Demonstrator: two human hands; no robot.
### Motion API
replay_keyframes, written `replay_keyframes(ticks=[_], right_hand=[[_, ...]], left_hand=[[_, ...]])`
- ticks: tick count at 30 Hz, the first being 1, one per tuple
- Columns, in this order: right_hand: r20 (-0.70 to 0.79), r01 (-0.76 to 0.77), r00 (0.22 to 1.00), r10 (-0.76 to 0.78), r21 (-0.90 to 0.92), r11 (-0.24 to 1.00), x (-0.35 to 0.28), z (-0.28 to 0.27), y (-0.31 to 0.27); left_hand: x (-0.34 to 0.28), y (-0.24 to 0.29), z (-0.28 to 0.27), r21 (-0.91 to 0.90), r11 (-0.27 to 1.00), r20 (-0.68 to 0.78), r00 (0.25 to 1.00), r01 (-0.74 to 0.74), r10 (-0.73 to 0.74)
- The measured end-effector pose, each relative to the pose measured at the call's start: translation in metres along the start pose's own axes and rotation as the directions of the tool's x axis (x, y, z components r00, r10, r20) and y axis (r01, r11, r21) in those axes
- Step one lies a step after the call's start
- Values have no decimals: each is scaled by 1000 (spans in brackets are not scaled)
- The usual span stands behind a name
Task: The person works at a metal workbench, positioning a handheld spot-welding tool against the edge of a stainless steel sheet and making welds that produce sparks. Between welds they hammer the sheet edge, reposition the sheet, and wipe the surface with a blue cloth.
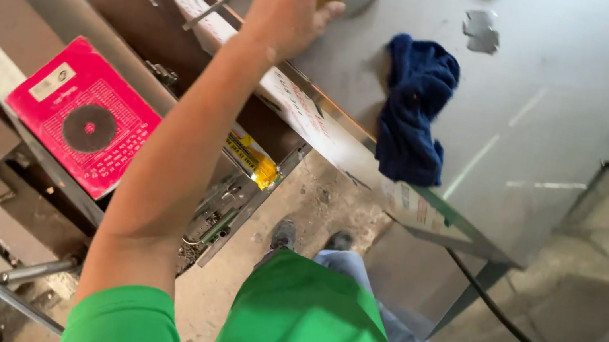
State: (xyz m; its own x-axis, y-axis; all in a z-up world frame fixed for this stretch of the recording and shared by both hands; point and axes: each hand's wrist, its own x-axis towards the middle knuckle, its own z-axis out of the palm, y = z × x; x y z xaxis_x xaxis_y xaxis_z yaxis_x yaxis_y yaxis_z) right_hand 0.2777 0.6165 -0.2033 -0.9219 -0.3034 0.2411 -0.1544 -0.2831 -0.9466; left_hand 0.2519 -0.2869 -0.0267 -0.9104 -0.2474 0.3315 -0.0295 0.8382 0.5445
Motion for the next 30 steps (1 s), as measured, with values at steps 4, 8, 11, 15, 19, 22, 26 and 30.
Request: replay_keyframes(ticks=[4,8,11,15,19,22,26,30], right_hand=[[-125,49,991,-52,-21,999,2,279,-83],[-209,110,970,-126,-86,990,-18,383,-128],[-292,102,951,-106,-28,994,-41,410,-118],[-404,22,914,-41,-50,998,-60,446,-107],[-452,-60,892,6,-106,993,-96,474,-106],[-457,-61,890,-2,-124,990,-121,499,-103],[-508,-61,861,0,-103,993,-149,538,-88],[-583,-95,812,25,-90,991,-166,578,-66]], left_hand=[[8,-20,7,107,988,38,993,-111,108],[11,-14,4,440,874,99,978,-207,182],[-8,17,13,541,806,85,969,-239,230],[-58,132,10,80,867,128,868,-492,480],[-71,158,52,269,575,23,602,-772,798],[-42,131,63,152,559,228,579,-815,783],[-20,99,53,-18,665,437,592,-747,677],[-29,106,32,-107,701,406,613,-705,678]])
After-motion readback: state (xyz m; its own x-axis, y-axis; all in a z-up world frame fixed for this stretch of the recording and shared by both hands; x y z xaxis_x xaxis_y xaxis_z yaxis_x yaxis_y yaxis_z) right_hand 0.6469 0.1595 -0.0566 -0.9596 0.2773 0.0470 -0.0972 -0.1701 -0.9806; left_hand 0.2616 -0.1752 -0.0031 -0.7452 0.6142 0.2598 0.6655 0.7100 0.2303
